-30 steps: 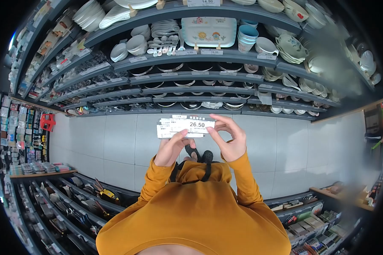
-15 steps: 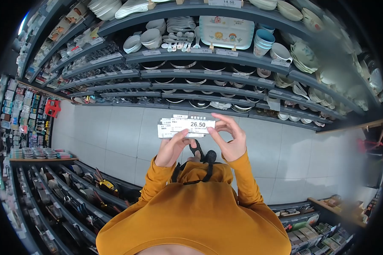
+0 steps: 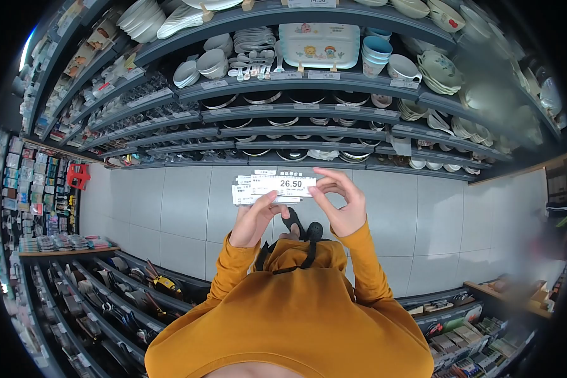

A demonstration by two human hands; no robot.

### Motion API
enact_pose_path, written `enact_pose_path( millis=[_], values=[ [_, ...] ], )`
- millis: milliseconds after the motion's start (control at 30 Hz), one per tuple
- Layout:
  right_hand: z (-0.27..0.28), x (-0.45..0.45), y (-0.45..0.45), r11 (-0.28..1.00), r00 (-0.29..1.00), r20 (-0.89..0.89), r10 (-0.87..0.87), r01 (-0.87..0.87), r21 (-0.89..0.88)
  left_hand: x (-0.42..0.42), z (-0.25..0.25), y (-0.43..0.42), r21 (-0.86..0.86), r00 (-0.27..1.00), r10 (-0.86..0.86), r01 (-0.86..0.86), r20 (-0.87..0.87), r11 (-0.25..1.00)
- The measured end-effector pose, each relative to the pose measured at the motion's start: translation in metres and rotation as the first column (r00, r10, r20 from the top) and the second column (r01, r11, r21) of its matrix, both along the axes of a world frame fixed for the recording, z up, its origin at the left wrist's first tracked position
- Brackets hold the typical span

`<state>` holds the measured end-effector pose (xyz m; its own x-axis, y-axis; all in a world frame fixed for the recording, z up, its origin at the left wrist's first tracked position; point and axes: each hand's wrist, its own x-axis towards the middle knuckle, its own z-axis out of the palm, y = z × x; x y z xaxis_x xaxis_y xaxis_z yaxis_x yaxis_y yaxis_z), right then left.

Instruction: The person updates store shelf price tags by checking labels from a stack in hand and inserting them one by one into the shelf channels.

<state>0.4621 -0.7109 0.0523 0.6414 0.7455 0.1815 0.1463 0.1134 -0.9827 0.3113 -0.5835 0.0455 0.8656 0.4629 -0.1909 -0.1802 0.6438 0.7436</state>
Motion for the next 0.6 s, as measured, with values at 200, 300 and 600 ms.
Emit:
enact_pose_path(
  millis=[200, 300, 600],
  values=[
    [-0.001, -0.003, -0.002, 1.0, 1.0, 0.004, 0.014, -0.014, -0.002, -0.005, -0.004, -0.003, -0.004, 1.0, 0.023, -0.023, 0.003, 1.0],
    [-0.001, -0.004, -0.003, 1.0, 1.0, 0.008, 0.023, -0.023, -0.006, -0.007, -0.003, -0.004, -0.008, 0.999, 0.037, -0.037, 0.005, 0.999],
    [0.002, -0.01, -0.013, 1.0, 0.999, -0.027, 0.017, -0.018, -0.021, -0.01, 0.0, -0.013, -0.005, 0.999, 0.035, -0.035, 0.012, 0.999]
  ],
)
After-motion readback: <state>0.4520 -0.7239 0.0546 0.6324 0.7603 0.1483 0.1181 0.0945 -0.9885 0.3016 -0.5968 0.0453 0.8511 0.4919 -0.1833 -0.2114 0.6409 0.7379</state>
